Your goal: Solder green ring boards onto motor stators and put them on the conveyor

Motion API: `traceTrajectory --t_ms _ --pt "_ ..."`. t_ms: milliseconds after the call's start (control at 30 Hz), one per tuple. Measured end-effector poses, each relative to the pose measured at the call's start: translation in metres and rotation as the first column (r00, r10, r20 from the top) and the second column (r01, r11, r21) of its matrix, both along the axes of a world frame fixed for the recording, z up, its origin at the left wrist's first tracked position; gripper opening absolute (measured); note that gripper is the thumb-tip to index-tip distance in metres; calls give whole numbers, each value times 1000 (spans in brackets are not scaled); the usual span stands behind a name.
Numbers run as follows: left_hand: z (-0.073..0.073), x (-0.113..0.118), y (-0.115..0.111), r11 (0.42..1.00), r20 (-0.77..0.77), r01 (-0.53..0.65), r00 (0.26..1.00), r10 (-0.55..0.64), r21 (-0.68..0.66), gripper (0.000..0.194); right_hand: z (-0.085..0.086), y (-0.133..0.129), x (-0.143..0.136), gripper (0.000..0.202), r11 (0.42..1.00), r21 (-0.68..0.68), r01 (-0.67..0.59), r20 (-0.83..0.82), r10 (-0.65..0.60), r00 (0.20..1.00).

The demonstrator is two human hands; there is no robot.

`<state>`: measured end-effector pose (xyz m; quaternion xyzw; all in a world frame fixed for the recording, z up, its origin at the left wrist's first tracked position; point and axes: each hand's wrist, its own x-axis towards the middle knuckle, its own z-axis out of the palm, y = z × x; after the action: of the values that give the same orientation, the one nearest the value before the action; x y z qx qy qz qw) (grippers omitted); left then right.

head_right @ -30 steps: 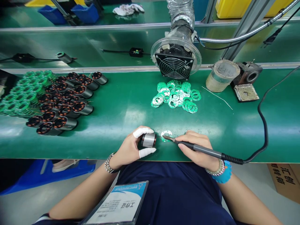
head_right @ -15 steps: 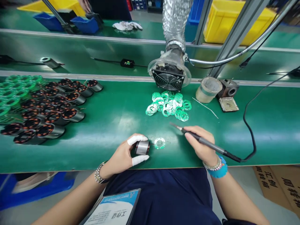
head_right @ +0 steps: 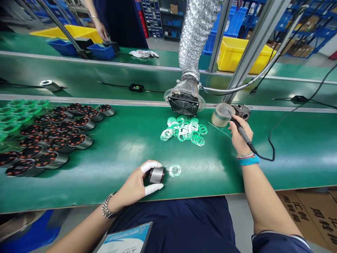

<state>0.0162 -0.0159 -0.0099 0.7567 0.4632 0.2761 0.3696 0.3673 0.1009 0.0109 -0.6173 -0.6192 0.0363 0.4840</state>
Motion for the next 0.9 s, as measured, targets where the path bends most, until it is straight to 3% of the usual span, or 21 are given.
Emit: traceTrajectory --t_ms 67,200,267,333,400,433,567,667,767,900 --pt "-1 0 0 1000 12 -2 1000 2 -14 43 5 -17 -16 28 1000 13 -11 -150 13 989" --pt "-5 -3 0 995 102 -21 994 31 -93 44 7 -62 -52 14 961 -79 -265 -220 243 945" --pt "-6 -5 1 985 177 -31 982 61 -169 46 5 -83 -68 17 868 -162 -470 -143 450 881" --pt "-6 -5 1 970 254 -26 963 89 -240 47 3 -96 -81 25 714 -200 -671 -69 673 736" --pt "-4 -4 2 958 324 5 942 92 -287 48 3 -103 -91 32 625 -184 -759 8 773 635" --pt "-3 -3 3 953 359 33 930 81 -302 48 4 -104 -96 33 616 -169 -769 46 785 618" --pt "1 2 4 934 424 173 905 -25 -313 50 8 -102 -109 21 686 -128 -717 119 728 675" --pt "2 -1 5 963 197 161 973 -118 -218 50 4 -103 -116 16 750 -121 -650 64 660 749" --pt "4 -9 6 989 -65 115 991 -121 -90 51 -6 -107 -124 18 819 -151 -553 -41 554 832" --pt "10 -13 3 982 -114 184 975 -188 -47 70 -13 -112 -133 21 831 -234 -505 -288 437 852"
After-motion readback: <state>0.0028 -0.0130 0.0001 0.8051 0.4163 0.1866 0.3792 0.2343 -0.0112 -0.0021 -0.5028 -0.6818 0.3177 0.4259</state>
